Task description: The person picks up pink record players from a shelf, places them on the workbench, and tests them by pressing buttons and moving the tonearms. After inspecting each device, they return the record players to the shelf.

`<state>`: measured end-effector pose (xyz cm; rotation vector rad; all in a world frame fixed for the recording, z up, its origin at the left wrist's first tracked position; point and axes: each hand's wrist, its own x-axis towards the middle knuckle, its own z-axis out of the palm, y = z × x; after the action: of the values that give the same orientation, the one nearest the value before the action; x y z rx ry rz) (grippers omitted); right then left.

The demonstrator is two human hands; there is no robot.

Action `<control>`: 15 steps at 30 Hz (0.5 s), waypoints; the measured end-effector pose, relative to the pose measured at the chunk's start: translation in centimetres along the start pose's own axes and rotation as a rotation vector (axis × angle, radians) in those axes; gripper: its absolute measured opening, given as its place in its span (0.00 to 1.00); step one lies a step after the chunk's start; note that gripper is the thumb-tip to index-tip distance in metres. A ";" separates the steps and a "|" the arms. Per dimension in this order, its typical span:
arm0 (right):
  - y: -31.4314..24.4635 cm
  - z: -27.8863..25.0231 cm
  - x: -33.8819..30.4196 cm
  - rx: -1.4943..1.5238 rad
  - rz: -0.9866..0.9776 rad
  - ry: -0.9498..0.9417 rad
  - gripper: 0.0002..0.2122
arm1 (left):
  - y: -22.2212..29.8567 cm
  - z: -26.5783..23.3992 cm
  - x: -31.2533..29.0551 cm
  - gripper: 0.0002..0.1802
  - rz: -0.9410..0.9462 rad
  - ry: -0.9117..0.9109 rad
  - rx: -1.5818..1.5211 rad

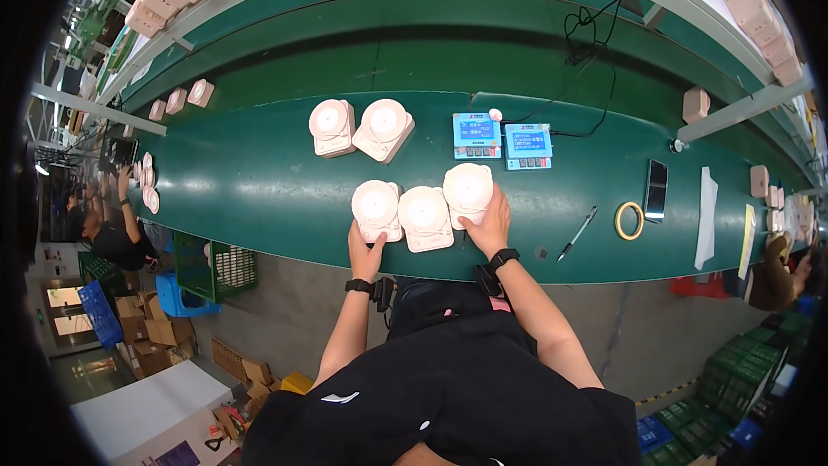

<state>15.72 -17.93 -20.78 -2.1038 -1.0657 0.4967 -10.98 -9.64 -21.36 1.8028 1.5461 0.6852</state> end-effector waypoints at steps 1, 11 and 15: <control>0.1 0.0 0.0 0.002 0.002 0.000 0.47 | -0.1 0.0 0.1 0.42 0.007 -0.006 -0.002; 0.0 -0.1 -0.2 0.002 0.022 0.031 0.46 | 0.2 0.8 0.1 0.42 0.030 0.057 0.013; -0.2 -0.1 -0.2 0.009 0.036 0.025 0.46 | -0.2 1.0 0.1 0.42 0.050 0.094 0.037</control>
<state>15.58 -18.06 -20.51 -2.1190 -1.0117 0.4908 -10.31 -9.62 -22.14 1.8659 1.5885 0.7803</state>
